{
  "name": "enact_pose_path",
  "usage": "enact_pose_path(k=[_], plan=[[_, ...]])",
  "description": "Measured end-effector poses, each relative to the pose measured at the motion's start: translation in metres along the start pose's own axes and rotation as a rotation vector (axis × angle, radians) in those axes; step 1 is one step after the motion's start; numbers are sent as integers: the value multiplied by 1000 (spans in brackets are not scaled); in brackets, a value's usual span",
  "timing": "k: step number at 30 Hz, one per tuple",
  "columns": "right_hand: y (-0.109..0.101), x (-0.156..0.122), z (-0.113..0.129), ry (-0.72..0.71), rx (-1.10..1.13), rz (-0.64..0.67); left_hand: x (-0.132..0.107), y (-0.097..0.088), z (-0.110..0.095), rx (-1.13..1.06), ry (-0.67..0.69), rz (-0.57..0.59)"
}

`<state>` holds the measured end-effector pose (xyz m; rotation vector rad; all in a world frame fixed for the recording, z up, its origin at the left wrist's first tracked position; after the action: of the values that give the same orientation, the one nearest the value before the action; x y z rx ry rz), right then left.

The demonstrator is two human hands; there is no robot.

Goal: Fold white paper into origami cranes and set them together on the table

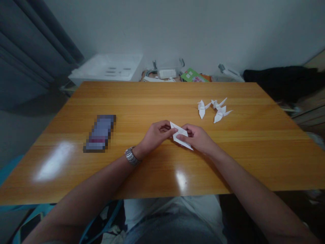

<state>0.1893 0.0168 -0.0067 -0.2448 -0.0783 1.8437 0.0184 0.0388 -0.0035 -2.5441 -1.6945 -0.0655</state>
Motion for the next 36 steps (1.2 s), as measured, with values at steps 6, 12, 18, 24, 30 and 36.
enact_pose_path(k=[6,12,18,24,30,36], plan=[[3,-4,-3,97,188,87,2,-11,1,10,16,-158],[0,-5,-4,137,180,147,4,-22,1,-55,-2,-270],[-1,-4,-3,137,170,149,4,-20,-2,-60,-25,-233],[-2,-4,-3,121,163,155,2,-6,3,-91,-123,-29],[-7,-3,0,64,214,72,4,-19,5,-113,-69,-229],[-13,-3,5,24,207,2,5,-22,1,-87,-28,-271]])
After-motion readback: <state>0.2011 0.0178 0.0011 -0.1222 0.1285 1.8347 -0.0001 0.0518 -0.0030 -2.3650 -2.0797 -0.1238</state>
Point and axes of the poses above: each hand's wrist, its own x-axis towards the middle knuckle, its own y-axis out of the palm, z = x × y, the point moved 5 cm from there along x, towards the middle knuckle, and after that the axes turned 1 degree about y, right-handed, at the moved point
